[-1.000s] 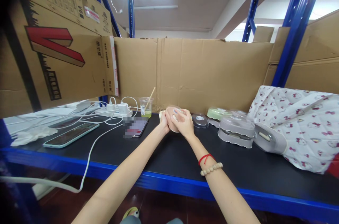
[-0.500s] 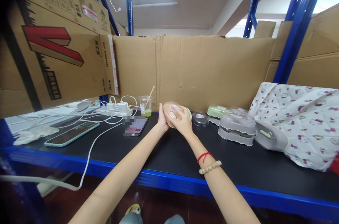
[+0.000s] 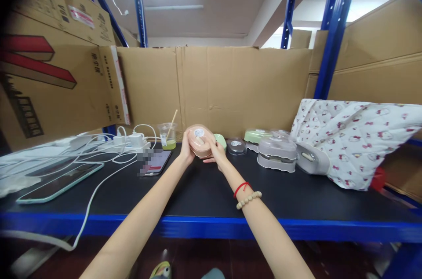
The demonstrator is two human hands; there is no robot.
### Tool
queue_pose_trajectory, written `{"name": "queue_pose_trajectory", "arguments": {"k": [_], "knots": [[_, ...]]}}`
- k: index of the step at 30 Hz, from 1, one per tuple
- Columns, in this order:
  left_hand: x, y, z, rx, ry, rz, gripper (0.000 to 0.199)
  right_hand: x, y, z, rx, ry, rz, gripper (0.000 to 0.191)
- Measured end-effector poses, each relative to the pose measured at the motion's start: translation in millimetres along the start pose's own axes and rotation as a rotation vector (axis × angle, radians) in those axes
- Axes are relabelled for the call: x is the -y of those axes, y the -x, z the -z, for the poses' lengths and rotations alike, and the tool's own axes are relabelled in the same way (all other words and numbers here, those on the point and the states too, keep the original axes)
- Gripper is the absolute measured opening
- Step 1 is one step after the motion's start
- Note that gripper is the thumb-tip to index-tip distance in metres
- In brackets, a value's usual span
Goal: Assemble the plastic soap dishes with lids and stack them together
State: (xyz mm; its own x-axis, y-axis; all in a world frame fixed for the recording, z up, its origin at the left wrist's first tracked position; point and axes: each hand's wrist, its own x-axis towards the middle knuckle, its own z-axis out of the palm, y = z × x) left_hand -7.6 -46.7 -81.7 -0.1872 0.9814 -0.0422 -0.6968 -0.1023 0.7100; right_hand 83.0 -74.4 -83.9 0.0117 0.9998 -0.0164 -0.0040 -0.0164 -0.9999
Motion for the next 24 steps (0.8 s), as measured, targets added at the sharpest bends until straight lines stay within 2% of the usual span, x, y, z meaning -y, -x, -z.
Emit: {"name": "queue_pose_trajectory", "arguments": {"k": [4, 9, 12, 20, 24], "knots": [[-0.7, 1.8, 1.4, -0.082, -0.188, 0.053, 0.033, -0.6, -3.1, 3.3, -0.124, -0.054, 0.069, 0.047], [2.4, 0.2, 2.4, 0.027, -0.277, 0.062, 0.033, -2.9, -10.5, 8.3, -0.290, -0.169, 0.079, 0.054], [4.2, 0.4, 1.6, 0.076, -0.312, 0.076, 0.030, -1.2, -13.5, 12.0, -0.328, -0.240, 0.071, 0.053], [6.2, 2.7, 1.4, 0.122, -0.388, 0.127, 0.020, 1.4, -13.5, 14.5, -0.416, -0.371, 0.063, 0.066], [2.6, 5.6, 0.2, 0.153, -0.327, 0.122, 0.034, -0.1, -15.3, 16.1, -0.444, -0.285, 0.066, 0.056]]}}
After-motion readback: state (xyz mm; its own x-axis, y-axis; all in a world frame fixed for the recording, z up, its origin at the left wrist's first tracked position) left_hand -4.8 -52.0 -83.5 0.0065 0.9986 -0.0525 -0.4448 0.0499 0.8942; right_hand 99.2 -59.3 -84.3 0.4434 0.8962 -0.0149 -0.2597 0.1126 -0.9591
